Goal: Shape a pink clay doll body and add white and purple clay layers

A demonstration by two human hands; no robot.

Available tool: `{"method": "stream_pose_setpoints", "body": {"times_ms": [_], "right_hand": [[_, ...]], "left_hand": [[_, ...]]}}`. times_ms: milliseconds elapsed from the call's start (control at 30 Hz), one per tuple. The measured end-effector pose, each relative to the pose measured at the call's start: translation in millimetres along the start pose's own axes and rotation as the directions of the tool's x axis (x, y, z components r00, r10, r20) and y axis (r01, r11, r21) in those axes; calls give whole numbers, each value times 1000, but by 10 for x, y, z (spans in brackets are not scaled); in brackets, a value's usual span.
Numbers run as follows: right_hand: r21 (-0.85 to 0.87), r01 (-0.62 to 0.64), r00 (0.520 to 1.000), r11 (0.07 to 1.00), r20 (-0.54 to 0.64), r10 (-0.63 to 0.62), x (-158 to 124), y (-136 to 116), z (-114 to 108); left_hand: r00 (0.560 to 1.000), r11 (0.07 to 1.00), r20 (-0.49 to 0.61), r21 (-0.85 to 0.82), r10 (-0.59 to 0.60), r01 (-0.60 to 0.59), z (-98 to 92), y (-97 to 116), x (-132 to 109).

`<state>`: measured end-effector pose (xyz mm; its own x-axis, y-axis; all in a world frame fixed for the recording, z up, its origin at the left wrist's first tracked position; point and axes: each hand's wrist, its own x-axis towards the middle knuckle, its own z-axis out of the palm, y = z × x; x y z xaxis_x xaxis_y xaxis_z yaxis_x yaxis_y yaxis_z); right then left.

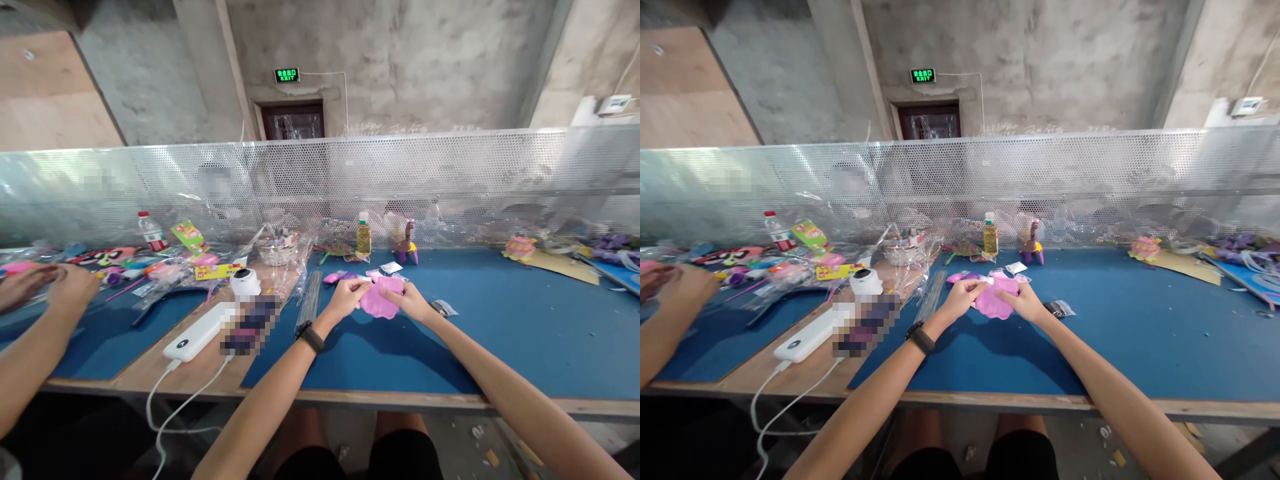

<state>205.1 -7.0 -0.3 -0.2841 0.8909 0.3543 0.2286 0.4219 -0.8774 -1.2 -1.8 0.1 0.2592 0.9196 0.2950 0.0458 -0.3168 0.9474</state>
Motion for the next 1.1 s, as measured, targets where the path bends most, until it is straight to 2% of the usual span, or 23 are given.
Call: {"method": "stream_pose_setpoints", "body": {"times_ms": [67,233,400,600,867,1000,1100], "right_hand": [[-10,9,1000,1000,-24,-9,-2,-15,8],[-79,42,999,996,13,-41,1,-3,-8],[-100,20,996,995,-81,-29,13,28,-14],[-119,69,998,990,1,-70,15,29,-24],[-195,87,996,977,7,-87,18,35,-34],[-150,146,989,978,-13,-150,18,-9,-24],[-156,136,991,978,24,-134,22,-17,-16]], "left_hand": [[1000,1000,-1,-5,-17,17,-9,8,0],[998,999,39,-20,-42,42,12,4,-6],[1000,1000,19,-8,-25,25,22,-21,1],[991,999,129,5,37,-38,21,-9,-8],[995,999,94,-7,36,-36,27,-22,-6],[998,998,17,-13,67,-67,22,-33,14],[995,995,-20,-4,102,-102,23,-48,29]]}}
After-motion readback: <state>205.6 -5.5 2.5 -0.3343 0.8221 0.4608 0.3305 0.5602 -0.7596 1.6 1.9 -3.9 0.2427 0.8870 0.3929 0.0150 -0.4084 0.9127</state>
